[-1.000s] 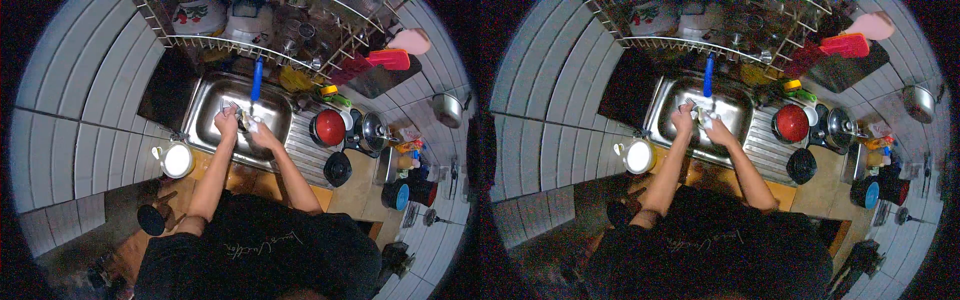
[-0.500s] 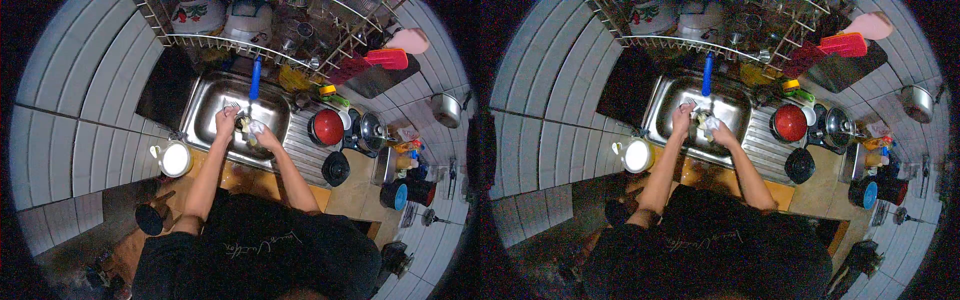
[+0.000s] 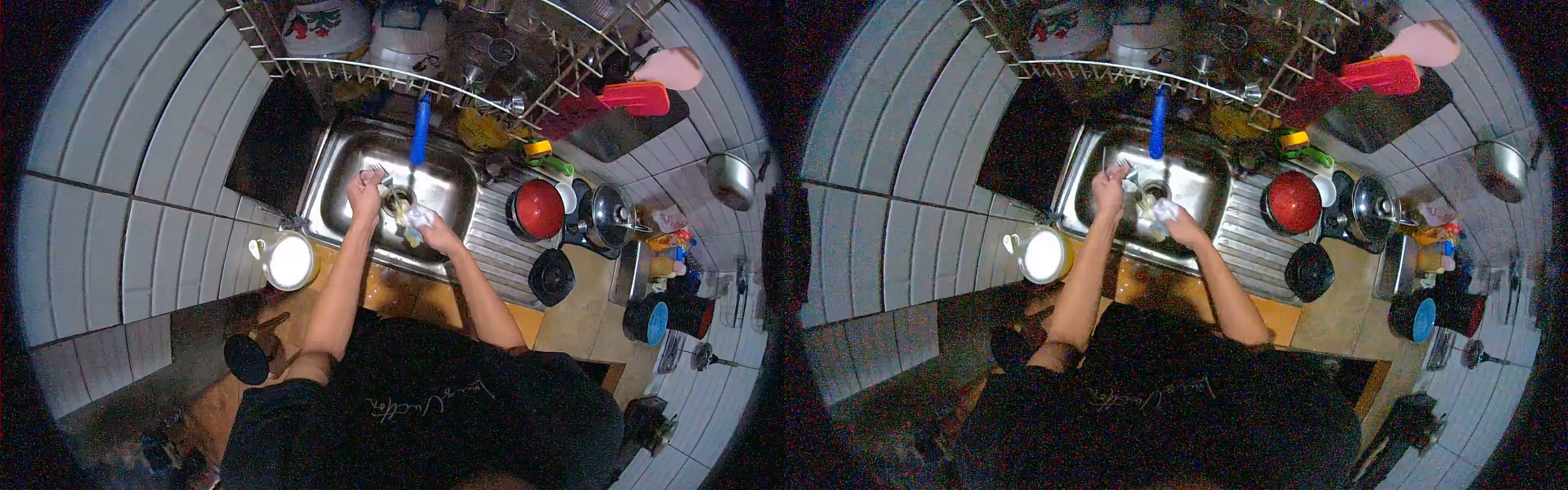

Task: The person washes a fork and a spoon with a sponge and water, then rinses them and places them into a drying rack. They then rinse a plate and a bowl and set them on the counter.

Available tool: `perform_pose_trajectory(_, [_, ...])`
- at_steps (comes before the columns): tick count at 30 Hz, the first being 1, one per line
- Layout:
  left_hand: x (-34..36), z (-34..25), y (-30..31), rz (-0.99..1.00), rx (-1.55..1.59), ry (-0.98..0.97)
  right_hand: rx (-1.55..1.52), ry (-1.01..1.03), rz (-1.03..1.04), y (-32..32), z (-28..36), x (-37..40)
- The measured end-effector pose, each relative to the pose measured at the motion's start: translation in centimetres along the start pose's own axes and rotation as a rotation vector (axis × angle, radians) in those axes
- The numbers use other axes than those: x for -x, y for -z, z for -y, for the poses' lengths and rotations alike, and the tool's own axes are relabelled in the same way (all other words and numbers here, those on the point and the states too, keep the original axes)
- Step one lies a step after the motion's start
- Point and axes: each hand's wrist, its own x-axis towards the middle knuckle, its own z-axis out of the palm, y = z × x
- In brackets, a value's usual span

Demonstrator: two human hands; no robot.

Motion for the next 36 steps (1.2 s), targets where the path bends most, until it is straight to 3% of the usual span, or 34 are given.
perform_pose_trajectory(4, [0.2, 1.2, 0.5, -0.093, 0.088, 0.11, 0.008, -0.114, 0.084, 1.1, -3.2, 1.0])
perform_pose_trajectory(8, [1.6, 0.7, -0.2, -0.206, -0.073, 0.089, -0.066, -0.189, 0.078, 2.2, -0.1, 1.6])
perform_pose_trajectory(16, [0.9, 2.2, 0.1, -0.354, -0.067, -0.114, 0.208, -0.103, -0.355, 2.8, 0.2, 0.1])
perform_pose_trajectory(18, [1.2, 1.4, 0.2, -0.349, -0.158, -0.099, 0.115, -0.29, -0.393, 2.9, 0.7, -0.2])
perform_pose_trajectory(19, [1.5, 1.1, 0.2, -0.34, -0.248, -0.082, 0.115, -0.29, -0.393, 2.6, 0.4, -0.6])
perform_pose_trajectory(21, [1.5, 2.2, 0.4, -0.347, -0.387, -0.092, 0.206, -0.097, -0.334, 1.4, 0.5, -1.4])
perform_pose_trajectory(22, [1.4, 2.8, 0.5, -0.354, -0.525, -0.103, 0.205, -0.095, -0.335, 0.8, 0.5, -1.3])
perform_pose_trajectory(23, [3.3, -0.4, -0.7, -0.339, -0.473, -0.055, 0.45, 0.033, -0.293, -0.3, 3.0, -0.5])
perform_pose_trajectory(24, [3.1, 0.3, -0.7, -0.339, -0.473, -0.057, 0.694, 0.161, -0.247, -1.0, 4.4, -0.1])
perform_pose_trajectory(26, [2.7, 1.6, -0.7, -0.347, -0.497, -0.171, 0.705, 0.189, -0.19, -1.6, 3.2, -0.7])
perform_pose_trajectory(28, [2.6, 1.7, -0.6, -0.311, -0.54, -0.122, 0.717, 0.224, -0.132, -1.7, 2.0, -1.3])
perform_pose_trajectory(31, [2.2, 2.8, -0.1, -0.239, -0.502, -0.174, 0.503, 0.236, -0.072, -1.6, 2.1, -1.0])
perform_pose_trajectory(33, [2.2, 2.9, 0.1, 0.083, -0.138, -0.05, 0.279, 0.203, -0.019, -1.4, 2.3, -0.8])
perform_pose_trajectory(34, [2.3, 3.0, 0.3, 0.084, -0.138, -0.05, 0.279, 0.203, -0.02, -1.5, 2.4, -0.7])
perform_pose_trajectory(36, [3.3, 2.3, 0.6, 0.287, 0.001, 0.061, 0.018, 0.133, -0.041, -1.8, 2.0, -0.8])
